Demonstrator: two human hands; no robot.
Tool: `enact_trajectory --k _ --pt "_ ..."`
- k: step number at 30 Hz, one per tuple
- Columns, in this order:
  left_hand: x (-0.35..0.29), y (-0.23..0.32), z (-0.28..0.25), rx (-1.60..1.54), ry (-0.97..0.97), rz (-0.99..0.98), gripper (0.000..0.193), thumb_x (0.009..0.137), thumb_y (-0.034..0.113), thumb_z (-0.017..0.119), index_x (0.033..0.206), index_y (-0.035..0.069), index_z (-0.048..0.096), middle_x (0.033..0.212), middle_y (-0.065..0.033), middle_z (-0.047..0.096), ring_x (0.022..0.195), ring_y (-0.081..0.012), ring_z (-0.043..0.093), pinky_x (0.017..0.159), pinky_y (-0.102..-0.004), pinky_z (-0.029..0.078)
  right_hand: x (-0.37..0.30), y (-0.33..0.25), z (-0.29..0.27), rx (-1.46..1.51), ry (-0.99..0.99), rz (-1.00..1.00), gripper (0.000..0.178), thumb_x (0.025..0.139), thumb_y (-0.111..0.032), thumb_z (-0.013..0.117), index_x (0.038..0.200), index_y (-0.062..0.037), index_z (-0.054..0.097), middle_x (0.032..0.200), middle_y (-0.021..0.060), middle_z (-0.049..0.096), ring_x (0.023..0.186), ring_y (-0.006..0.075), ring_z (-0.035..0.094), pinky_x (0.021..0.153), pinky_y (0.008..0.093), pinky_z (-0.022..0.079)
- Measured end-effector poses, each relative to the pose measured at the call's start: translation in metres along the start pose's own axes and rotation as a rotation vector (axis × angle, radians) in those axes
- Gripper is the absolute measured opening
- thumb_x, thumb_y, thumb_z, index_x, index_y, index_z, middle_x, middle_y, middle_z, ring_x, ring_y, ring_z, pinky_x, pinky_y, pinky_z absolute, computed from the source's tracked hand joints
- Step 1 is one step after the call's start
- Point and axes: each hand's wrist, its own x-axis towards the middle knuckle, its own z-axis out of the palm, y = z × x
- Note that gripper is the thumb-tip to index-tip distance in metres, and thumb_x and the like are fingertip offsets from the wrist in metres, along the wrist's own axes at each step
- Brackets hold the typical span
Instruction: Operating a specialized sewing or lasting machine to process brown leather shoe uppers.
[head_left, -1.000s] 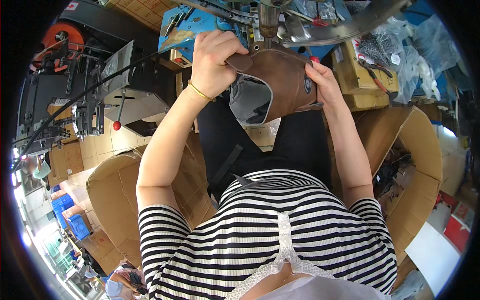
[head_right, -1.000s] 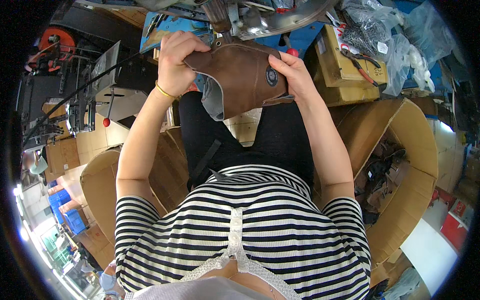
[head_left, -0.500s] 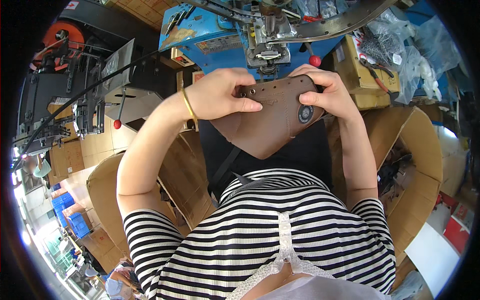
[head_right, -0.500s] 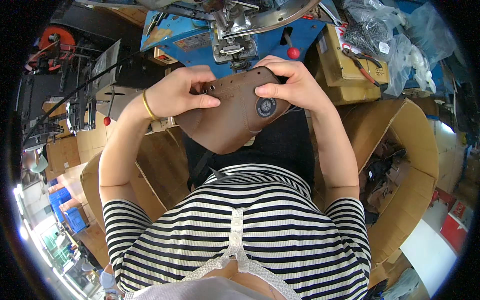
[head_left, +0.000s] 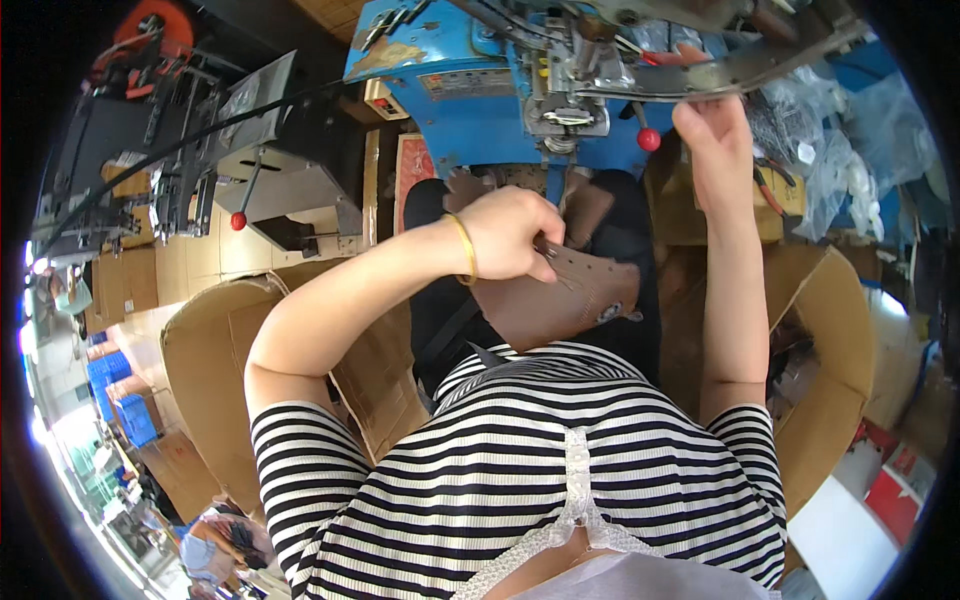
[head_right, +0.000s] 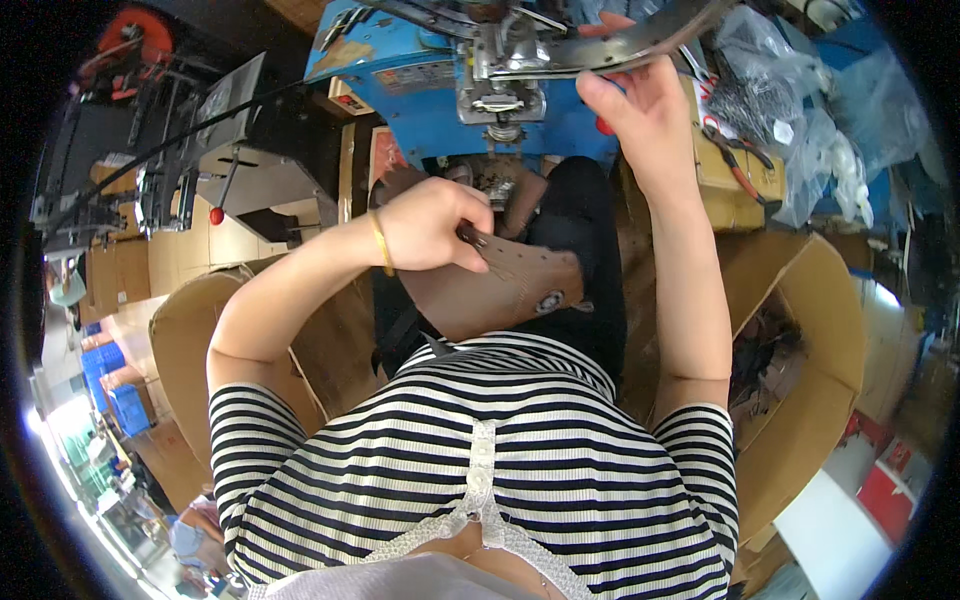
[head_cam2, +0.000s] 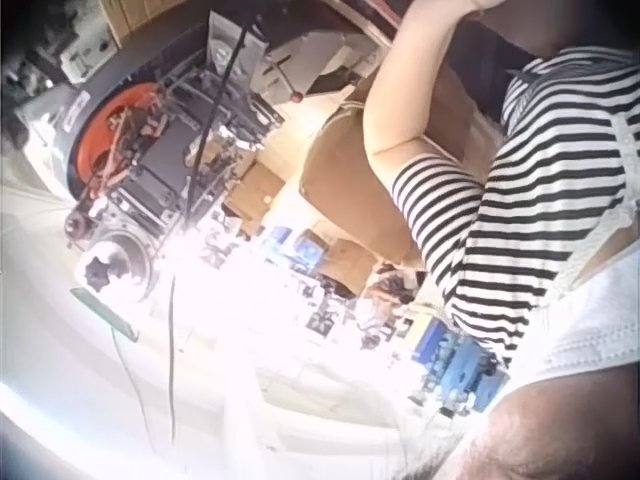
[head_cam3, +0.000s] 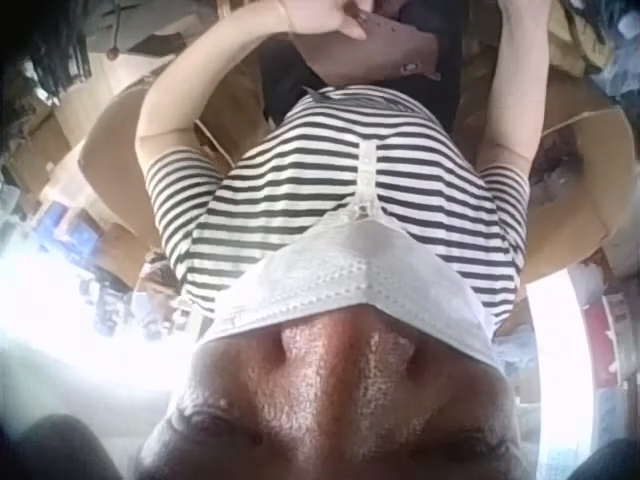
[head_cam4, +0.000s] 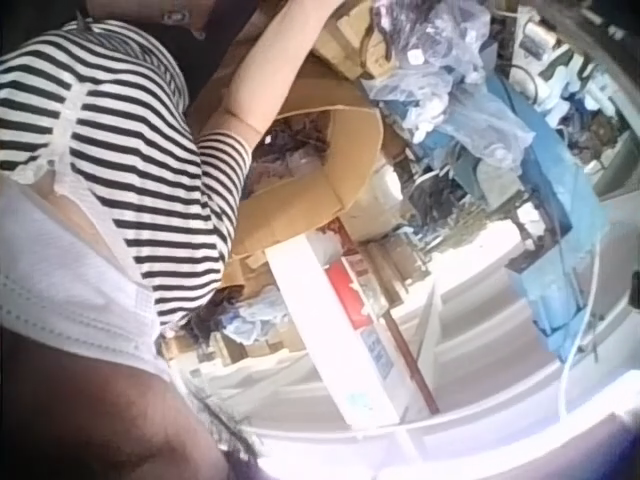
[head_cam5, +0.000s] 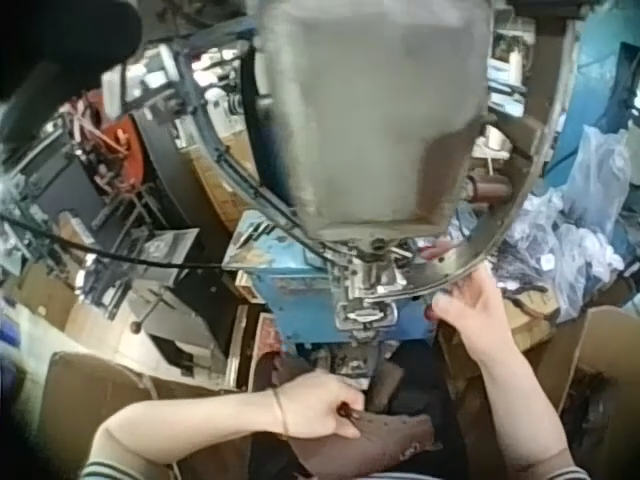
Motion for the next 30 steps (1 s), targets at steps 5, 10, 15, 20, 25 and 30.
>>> enact_trajectory --k 5,10,15,20,25,30 --pt "-0.003 0.004 0.021 -0.061 -0.045 -0.065 0.028 0.066 0.017 0.081 0.081 0.000 0.065 0.075 -0.0136 0.063 0.074 -0.0289 0.062 0.067 -0.0365 0.047 0.017 0.002 -0.010 -0.149 0.028 -0.030 0.021 0.083 -0.003 0.065 0.104 -0.0011 0.064 0.098 0.0043 0.067 0.092 0.0094 0.057 0.085 0.0248 0.044" --pt "-0.020 -0.005 0.027 -0.079 -0.042 -0.106 0.025 0.072 0.017 0.078 0.084 -0.001 0.065 0.077 -0.0147 0.063 0.075 -0.0289 0.062 0.068 -0.0368 0.047 0.015 -0.010 -0.033 -0.255 0.123 0.013 0.015 0.082 -0.002 0.064 0.097 -0.0010 0.066 0.094 0.0025 0.067 0.087 0.0082 0.056 0.082 0.0237 0.043" --pt "-0.031 -0.013 0.026 -0.079 -0.024 -0.127 0.026 0.075 0.018 0.076 0.088 -0.001 0.064 0.084 -0.0141 0.062 0.077 -0.0290 0.061 0.069 -0.0381 0.046 0.015 -0.012 -0.028 -0.334 0.127 0.084 0.015 0.082 -0.004 0.066 0.097 -0.0005 0.066 0.091 0.0019 0.066 0.084 0.0088 0.056 0.078 0.0235 0.044" --pt "-0.037 -0.019 0.025 -0.095 -0.047 -0.159 0.027 0.075 0.023 0.076 0.091 0.002 0.068 0.083 -0.0161 0.066 0.084 -0.0318 0.064 0.076 -0.0389 0.049 0.015 -0.009 -0.025 -0.306 0.074 0.091 0.017 0.084 -0.003 0.063 0.101 -0.0012 0.064 0.096 0.0011 0.064 0.090 0.0090 0.055 0.084 0.0240 0.042" --pt "-0.039 -0.030 0.027 -0.101 -0.021 -0.135 0.027 0.073 0.024 0.077 0.087 0.003 0.069 0.081 -0.0157 0.066 0.082 -0.0314 0.064 0.074 -0.0393 0.049 0.015 -0.014 -0.006 -0.298 0.077 0.092 0.018 0.084 -0.002 0.064 0.102 -0.0013 0.064 0.097 0.0012 0.063 0.091 0.0096 0.055 0.085 0.0246 0.041" --pt "-0.040 -0.035 0.025 -0.150 -0.031 -0.163 0.026 0.073 0.024 0.077 0.086 0.003 0.068 0.080 -0.0156 0.065 0.080 -0.0305 0.064 0.073 -0.0389 0.048 0.016 -0.009 -0.003 -0.276 0.089 0.064 0.017 0.083 -0.002 0.064 0.099 -0.0003 0.065 0.093 0.0017 0.065 0.087 0.0092 0.056 0.082 0.0240 0.042"
